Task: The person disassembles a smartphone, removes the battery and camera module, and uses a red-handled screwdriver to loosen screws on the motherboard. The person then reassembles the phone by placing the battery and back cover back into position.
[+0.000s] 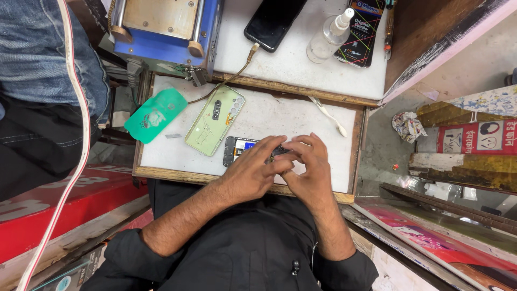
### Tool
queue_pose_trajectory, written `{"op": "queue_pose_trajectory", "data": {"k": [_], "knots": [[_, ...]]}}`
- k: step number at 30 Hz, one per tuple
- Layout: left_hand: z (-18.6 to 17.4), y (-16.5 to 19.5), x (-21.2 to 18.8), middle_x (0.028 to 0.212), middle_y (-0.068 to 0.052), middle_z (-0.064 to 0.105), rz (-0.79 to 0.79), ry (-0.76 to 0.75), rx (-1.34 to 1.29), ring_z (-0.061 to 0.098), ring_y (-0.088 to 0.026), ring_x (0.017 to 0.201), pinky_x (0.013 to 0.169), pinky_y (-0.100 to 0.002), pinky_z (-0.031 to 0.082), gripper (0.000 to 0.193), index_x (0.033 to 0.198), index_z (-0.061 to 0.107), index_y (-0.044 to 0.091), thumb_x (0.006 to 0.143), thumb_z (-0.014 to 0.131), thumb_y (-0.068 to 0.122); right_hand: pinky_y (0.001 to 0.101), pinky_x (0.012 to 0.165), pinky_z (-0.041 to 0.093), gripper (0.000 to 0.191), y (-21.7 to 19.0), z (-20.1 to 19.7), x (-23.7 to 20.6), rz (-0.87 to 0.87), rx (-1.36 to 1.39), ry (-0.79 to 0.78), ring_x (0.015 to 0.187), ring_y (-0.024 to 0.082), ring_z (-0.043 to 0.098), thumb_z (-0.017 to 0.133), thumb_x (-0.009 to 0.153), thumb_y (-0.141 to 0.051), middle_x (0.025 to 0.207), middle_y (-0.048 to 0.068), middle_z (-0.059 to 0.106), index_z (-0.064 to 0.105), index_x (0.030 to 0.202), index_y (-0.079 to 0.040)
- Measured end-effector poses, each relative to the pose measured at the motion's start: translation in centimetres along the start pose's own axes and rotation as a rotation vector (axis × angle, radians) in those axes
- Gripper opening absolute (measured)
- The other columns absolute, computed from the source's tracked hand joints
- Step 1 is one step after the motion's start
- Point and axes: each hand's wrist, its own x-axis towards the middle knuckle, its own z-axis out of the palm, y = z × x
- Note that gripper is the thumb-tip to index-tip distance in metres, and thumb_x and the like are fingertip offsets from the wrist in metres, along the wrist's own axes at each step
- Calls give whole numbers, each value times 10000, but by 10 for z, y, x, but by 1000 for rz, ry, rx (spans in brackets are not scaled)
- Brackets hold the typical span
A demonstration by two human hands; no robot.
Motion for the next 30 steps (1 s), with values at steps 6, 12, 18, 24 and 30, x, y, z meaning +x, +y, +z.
{"op": "queue_pose_trajectory", "data": {"k": [6,12,18,24,30], "knots": [[4,-3,-3,1481,-182,449,-11,-21,3,471,-438,1412,1062,-523,541,638,1305,477,257,797,729,-35,455,1177,432,595,4,-1,-4,30,112,-44,1375,257,542,783,805,-8,1111,14,758,553,1346,-106],[6,-5,-3,1459,-143,479,-49,-74,40,448,-431,1428,1028,-515,540,606,1292,481,267,813,743,3,421,1043,477,386,-2,3,0,27,-27,90,1103,268,601,796,756,13,997,43,661,627,1075,-124],[6,-6,-4,1404,-134,511,-46,-71,51,471,-409,1397,1021,-514,541,656,1345,468,244,800,757,24,403,883,439,385,-6,9,-2,0,-120,202,968,236,575,831,701,-12,935,38,607,591,982,-120],[9,-12,-5,1248,-101,616,30,36,62,625,-342,1245,950,-450,586,554,1339,452,257,916,719,19,360,815,475,408,-7,17,-7,103,-91,239,936,225,566,863,694,-27,935,20,603,581,972,-122],[13,-18,-14,1035,-68,699,-18,24,123,730,-304,924,763,-420,607,479,1297,487,227,920,686,8,341,1011,543,587,0,13,-13,164,225,138,1188,234,646,835,791,-68,1254,89,576,517,1283,-95]]}}
